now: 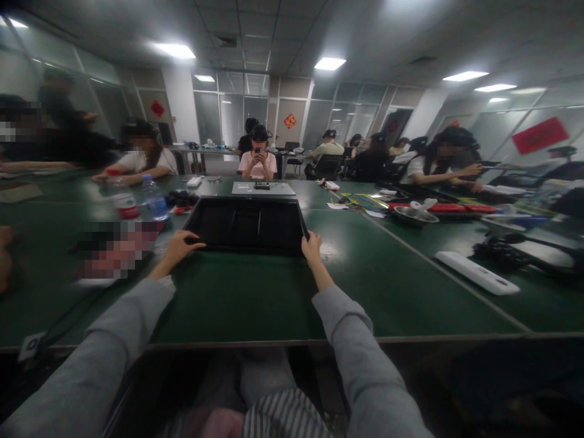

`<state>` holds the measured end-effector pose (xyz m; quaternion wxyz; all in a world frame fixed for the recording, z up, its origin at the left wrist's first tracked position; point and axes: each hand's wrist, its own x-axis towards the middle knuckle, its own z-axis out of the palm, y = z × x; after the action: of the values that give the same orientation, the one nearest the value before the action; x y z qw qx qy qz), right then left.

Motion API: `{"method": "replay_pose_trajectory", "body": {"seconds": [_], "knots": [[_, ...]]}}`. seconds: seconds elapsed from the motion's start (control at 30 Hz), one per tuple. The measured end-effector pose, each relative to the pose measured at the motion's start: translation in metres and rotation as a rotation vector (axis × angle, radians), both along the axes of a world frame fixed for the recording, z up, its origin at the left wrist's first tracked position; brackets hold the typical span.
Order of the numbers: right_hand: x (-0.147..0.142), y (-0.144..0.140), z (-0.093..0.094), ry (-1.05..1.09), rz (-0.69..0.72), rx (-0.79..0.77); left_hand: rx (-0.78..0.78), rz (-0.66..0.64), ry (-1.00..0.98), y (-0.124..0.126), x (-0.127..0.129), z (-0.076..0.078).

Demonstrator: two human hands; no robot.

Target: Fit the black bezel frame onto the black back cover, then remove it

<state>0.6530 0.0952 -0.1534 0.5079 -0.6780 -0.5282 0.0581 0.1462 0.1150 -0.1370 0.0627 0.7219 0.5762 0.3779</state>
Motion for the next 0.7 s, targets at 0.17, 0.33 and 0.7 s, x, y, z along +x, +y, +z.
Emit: {"method": "replay_pose_trajectory", "body": {"seconds": [0.17,0.33,0.7], "knots": [[-0.008,-0.003,-0.013,0.04,-0.091,-0.105,-0.059,-0.011,0.039,-0.002,-0.006,-0.001],[-0.008,-0.003,-0.013,0.047,-0.035,-0.111,-0.023,0.043,-0.013,0.003,-0.005,-0.006],[-0.004,-0.001,-0.006,0.112,-0.029,-0.06,-0.13,0.206,-0.366,0.033,-0.025,-0.025]]}}
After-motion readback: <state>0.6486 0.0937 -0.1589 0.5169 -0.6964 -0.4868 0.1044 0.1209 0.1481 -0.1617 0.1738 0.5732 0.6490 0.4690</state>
